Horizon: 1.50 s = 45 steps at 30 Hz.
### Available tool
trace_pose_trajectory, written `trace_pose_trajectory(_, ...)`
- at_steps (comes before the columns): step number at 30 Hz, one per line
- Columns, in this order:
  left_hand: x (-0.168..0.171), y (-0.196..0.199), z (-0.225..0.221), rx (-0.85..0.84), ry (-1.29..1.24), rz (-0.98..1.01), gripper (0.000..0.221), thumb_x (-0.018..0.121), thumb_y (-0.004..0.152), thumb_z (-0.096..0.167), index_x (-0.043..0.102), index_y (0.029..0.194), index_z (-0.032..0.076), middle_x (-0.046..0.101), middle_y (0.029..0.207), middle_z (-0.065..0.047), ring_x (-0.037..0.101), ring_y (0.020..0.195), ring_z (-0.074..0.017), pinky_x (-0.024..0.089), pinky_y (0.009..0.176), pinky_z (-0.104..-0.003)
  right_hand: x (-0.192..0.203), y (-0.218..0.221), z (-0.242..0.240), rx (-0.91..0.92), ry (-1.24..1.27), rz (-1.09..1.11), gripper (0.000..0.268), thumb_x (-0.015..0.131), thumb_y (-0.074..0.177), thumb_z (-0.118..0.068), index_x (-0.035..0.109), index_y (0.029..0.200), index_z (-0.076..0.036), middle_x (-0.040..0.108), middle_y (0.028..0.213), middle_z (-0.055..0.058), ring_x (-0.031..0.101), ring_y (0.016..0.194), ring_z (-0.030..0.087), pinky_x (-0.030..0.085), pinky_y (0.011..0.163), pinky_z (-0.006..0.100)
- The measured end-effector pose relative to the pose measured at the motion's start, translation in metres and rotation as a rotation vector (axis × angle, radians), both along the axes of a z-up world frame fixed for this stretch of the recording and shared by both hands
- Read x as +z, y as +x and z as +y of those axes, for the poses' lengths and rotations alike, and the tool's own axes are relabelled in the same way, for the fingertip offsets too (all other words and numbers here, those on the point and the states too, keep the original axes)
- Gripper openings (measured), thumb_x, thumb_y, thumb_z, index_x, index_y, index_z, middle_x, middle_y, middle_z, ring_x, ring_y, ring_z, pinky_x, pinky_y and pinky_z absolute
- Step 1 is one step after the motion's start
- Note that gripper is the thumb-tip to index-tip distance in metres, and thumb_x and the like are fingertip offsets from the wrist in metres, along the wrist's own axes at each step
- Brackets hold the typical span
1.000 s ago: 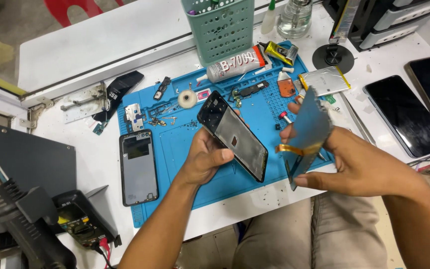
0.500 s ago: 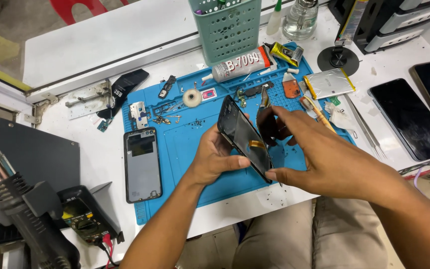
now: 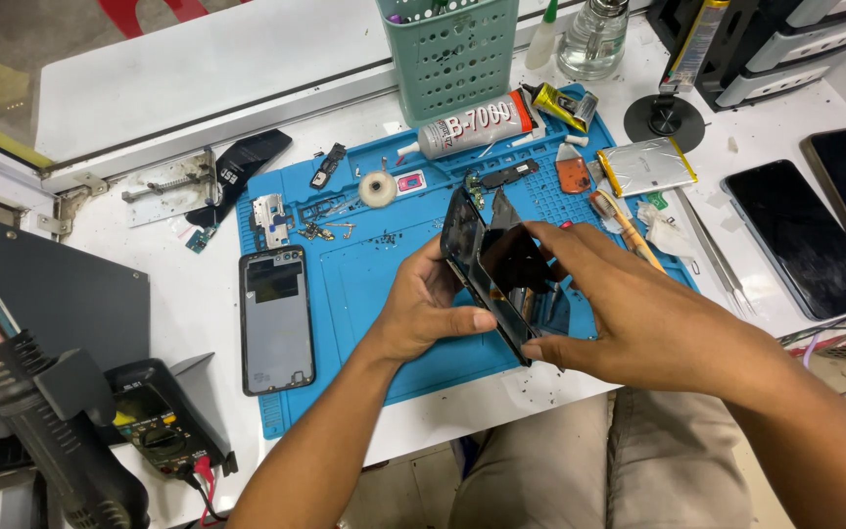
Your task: Repairing a mobile phone by applying adhesive and assembling internal components
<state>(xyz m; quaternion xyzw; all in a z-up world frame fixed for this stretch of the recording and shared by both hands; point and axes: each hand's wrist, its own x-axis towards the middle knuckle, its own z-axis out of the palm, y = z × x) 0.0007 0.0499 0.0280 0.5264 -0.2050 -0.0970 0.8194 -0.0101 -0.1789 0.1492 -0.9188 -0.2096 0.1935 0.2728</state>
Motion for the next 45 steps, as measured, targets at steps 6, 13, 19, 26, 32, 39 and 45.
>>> trace_pose_trajectory(6,0.004,0.0,-0.002,-0.021,0.005,-0.031,0.077,0.089,0.08,0.026,0.052,0.142,0.001,0.063,0.133,-0.009,0.06,0.127,-0.0233,0.052,0.111,-0.038,-0.016,0.002,-0.002,-0.003,0.124,-0.108,0.101,0.086,0.072,-0.042,0.037,0.157,-0.017,0.057,0.134,0.009,0.06,0.115,0.025,0.049,0.097,0.039)
trace_pose_trajectory(13,0.005,-0.008,-0.005,0.01,-0.053,0.091,0.089,0.09,0.077,0.025,0.041,0.147,0.0,0.057,0.137,-0.016,0.057,0.131,-0.0305,0.052,0.112,-0.043,-0.025,0.001,-0.002,-0.01,0.205,-0.131,0.099,0.088,0.071,-0.044,0.041,0.153,-0.013,0.062,0.131,0.008,0.066,0.111,0.025,0.05,0.096,0.04)
trace_pose_trajectory(19,0.004,-0.007,-0.006,-0.024,-0.076,0.107,0.086,0.09,0.076,0.024,0.044,0.145,0.001,0.058,0.135,-0.012,0.058,0.128,-0.0234,0.052,0.11,-0.037,-0.012,0.001,0.006,-0.066,0.241,-0.082,0.09,0.092,0.066,-0.031,0.051,0.145,-0.013,0.068,0.132,0.0,0.065,0.116,0.019,0.054,0.091,0.036)
trace_pose_trajectory(26,0.015,-0.003,-0.003,-0.046,-0.079,0.132,0.09,0.088,0.076,0.024,0.04,0.148,0.0,0.055,0.141,-0.014,0.058,0.13,-0.0271,0.052,0.111,-0.041,-0.009,0.01,0.011,-0.171,0.162,-0.031,0.101,0.09,0.064,-0.032,0.047,0.154,-0.02,0.067,0.138,-0.001,0.064,0.118,0.017,0.054,0.086,0.036)
trace_pose_trajectory(32,0.011,-0.004,-0.003,-0.029,-0.097,0.14,0.086,0.088,0.075,0.022,0.044,0.146,0.002,0.059,0.13,-0.01,0.06,0.123,-0.0235,0.057,0.103,-0.039,-0.012,0.008,0.012,-0.232,0.173,-0.038,0.103,0.091,0.06,-0.027,0.047,0.153,-0.021,0.068,0.138,0.002,0.065,0.123,0.017,0.055,0.088,0.037)
trace_pose_trajectory(39,0.011,-0.006,-0.007,-0.014,-0.13,0.145,0.082,0.089,0.073,0.023,0.048,0.141,0.004,0.063,0.132,-0.009,0.061,0.125,-0.0211,0.055,0.106,-0.037,-0.013,0.004,0.011,-0.307,0.142,-0.01,0.104,0.092,0.058,-0.028,0.05,0.152,-0.024,0.071,0.134,0.001,0.066,0.123,0.014,0.056,0.091,0.036)
trace_pose_trajectory(45,0.014,-0.003,-0.006,-0.014,-0.097,0.124,0.085,0.087,0.076,0.024,0.045,0.147,0.003,0.058,0.133,-0.008,0.057,0.131,-0.0234,0.058,0.101,-0.036,-0.009,0.003,0.012,-0.335,0.119,0.057,0.104,0.089,0.059,-0.029,0.047,0.154,-0.026,0.07,0.136,0.0,0.066,0.124,0.014,0.057,0.091,0.035)
